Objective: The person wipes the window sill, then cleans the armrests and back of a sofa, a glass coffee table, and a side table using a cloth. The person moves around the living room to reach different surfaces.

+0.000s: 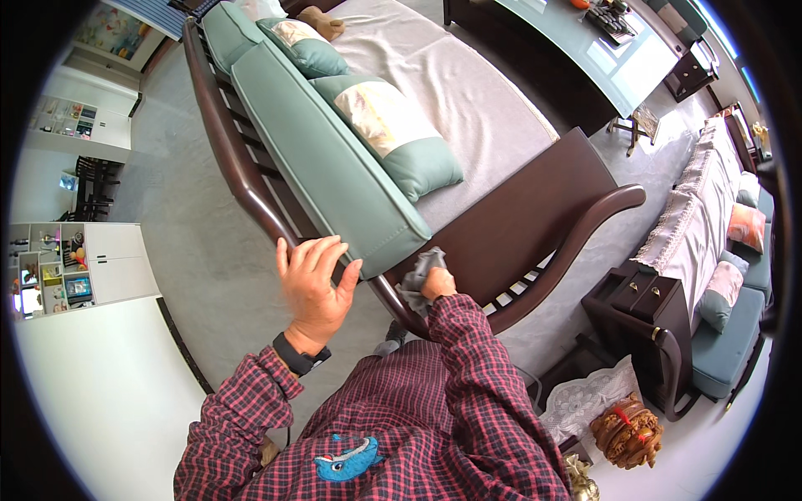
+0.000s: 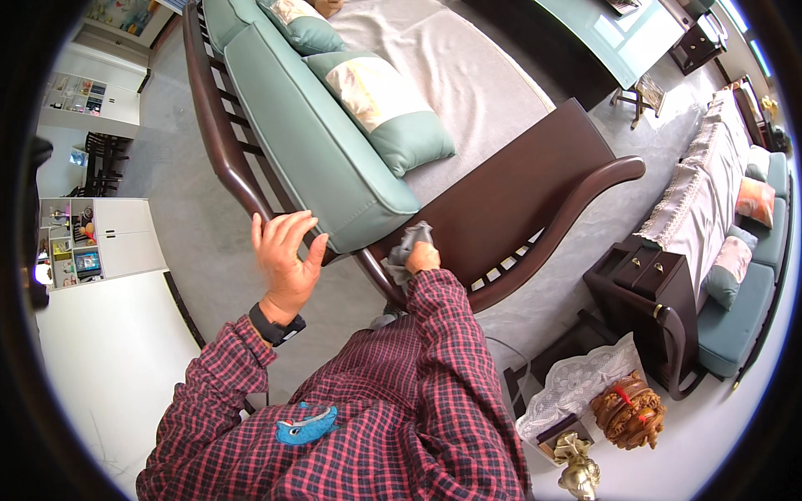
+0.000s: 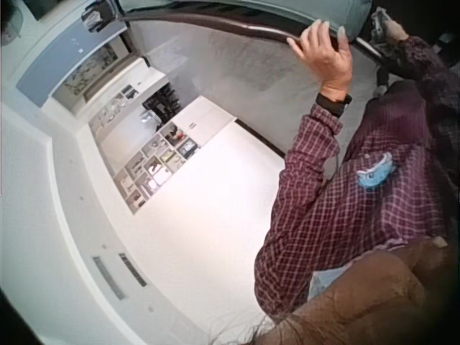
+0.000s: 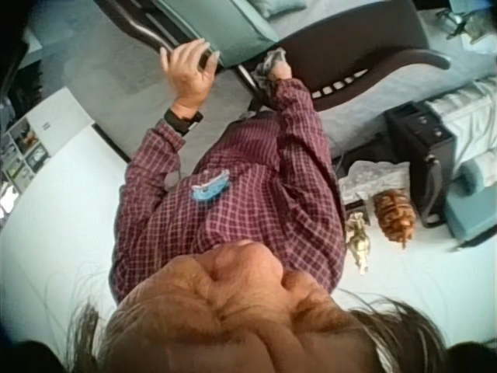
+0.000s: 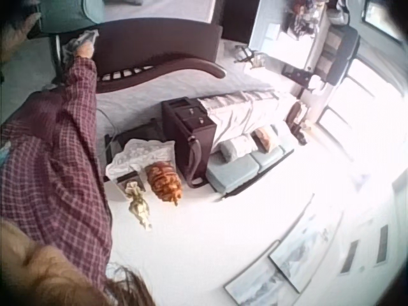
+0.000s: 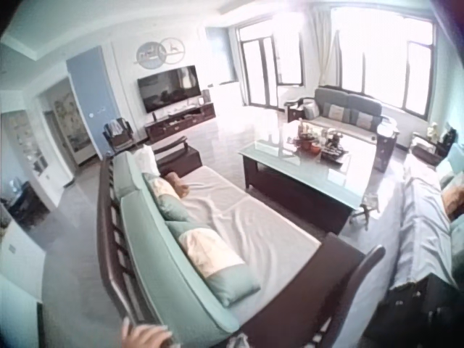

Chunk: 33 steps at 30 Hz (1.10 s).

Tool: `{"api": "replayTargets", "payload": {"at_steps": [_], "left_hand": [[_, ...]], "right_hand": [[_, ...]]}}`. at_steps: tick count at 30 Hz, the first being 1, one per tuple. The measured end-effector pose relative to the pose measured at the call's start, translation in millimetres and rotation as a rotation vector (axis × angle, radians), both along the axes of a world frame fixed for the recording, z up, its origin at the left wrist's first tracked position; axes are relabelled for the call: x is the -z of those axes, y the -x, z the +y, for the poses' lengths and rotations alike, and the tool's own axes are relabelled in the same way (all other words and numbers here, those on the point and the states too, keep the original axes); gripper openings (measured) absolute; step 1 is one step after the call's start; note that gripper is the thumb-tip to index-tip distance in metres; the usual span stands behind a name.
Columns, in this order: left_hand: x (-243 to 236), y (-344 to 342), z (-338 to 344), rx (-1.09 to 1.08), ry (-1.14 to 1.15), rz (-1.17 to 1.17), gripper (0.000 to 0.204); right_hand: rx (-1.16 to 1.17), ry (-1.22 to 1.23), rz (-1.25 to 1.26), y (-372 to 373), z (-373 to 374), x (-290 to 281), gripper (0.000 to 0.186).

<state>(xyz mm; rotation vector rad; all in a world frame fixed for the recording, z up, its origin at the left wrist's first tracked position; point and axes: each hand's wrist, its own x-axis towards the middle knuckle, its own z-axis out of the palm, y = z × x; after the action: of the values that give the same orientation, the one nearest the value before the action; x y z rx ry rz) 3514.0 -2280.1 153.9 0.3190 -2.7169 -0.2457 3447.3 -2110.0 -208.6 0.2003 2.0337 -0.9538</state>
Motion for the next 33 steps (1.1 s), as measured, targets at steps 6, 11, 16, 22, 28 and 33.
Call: {"api": "replayTargets", "payload": {"at_steps": [6,11,16,22,28,33], "left_hand": [[2,-5,-1,0.012,-0.049,0.04,0.027],[4,-5,-2,0.043,-0.027,0.09,0.027],[7,-8,-4,0.077,0.027,0.087,0.032],[9,-9,-5,0.093,0.023,0.092,0.031],[17,-13,-9,0.113,0.043,0.052,0.034],[-7,-13,4,0.136,-0.053,0.155,0.057]], "right_hand": [[-0.321,0.032,0.049,21,-3,-106,0.048],[-0.419,-0.005,0.253,-16,-14,-140,0.045],[-0.442,0.006,0.641,-98,-25,-133,0.024],[-0.559,-0.187,0.813,-138,113,-138,0.032],[-0.38,-0.34,0.936,-97,191,-133,0.032],[0.184,-0.048,0.838,-42,204,-149,0.023]]}}
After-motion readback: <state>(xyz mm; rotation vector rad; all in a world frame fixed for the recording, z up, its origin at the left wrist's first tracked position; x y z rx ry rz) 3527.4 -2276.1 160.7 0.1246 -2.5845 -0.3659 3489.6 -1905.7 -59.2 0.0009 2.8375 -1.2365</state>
